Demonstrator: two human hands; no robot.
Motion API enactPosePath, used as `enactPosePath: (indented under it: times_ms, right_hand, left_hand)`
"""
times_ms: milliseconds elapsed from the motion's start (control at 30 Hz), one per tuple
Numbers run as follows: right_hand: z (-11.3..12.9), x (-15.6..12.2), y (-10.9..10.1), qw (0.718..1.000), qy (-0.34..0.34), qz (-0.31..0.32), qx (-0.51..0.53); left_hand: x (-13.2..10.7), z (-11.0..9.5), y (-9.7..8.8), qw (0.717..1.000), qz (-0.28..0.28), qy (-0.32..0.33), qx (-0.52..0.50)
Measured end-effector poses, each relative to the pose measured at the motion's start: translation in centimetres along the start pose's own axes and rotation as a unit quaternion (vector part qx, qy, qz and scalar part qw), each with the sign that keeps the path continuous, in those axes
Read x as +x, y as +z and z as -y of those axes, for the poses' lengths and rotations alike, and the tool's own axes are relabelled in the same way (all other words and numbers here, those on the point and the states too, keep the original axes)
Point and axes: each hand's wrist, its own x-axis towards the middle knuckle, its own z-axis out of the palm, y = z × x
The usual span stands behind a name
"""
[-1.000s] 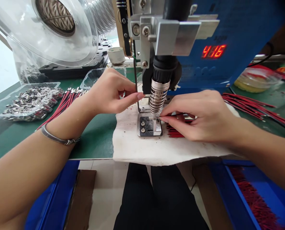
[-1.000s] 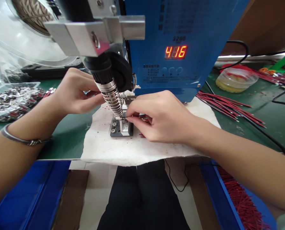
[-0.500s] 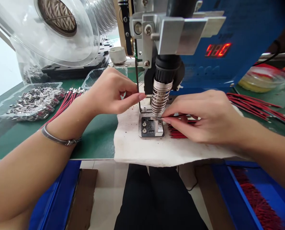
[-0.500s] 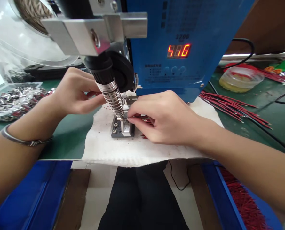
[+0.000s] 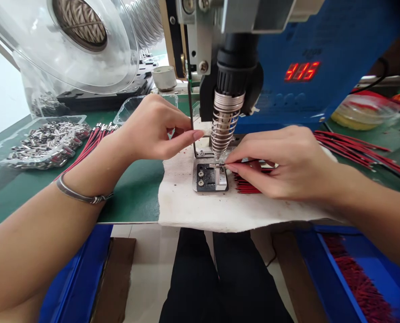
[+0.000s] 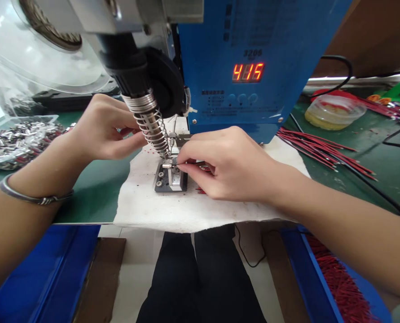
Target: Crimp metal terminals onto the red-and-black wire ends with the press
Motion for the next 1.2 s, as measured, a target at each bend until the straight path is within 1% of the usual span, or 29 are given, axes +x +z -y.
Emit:
enactPosePath:
  times_ms: [267,433,533,667,833,1033,1200]
  right_hand:
    - [-0.09,0.05,0.02,1.000,-0.009,-0.008,0.000]
    - [-0.02,0.01,0.03,1.000,-0.007,-0.008,-0.008]
    - [0.04,-0.02,-0.03,1.000,-0.002,-0.006,-0.011]
    - [-0.01,0.00,0.02,1.000,0.001,-0.004,-0.009]
    - [-0.12,0.05,0.15,1.000,0.001,-0.007,-0.004]
    - [0.00,0.11,-0.02,1.000,0.013,0.000,0.003]
    - [-0.07,0.05,-0.02,1.000,0.005,0.001,0.002]
  left_hand:
    - [0.02,0.13,0.20,1.000,-0.004,0.001,0.018]
    - [0.01,0.07,0.05,1.000,-0.006,0.005,0.009]
    - [-0.01,0.08,-0.07,1.000,-0.001,0.008,0.007]
    - [0.00,0.08,-0.07,1.000,0.010,-0.003,0.016]
    - [0.11,-0.04,0.06,1.000,-0.017,0.017,-0.001]
    - [0.02,0.08,0.01,1.000,-0.001,0.009,0.021]
    - [0.03,0.03,-0.09,1.000,-0.005,0.017,0.001]
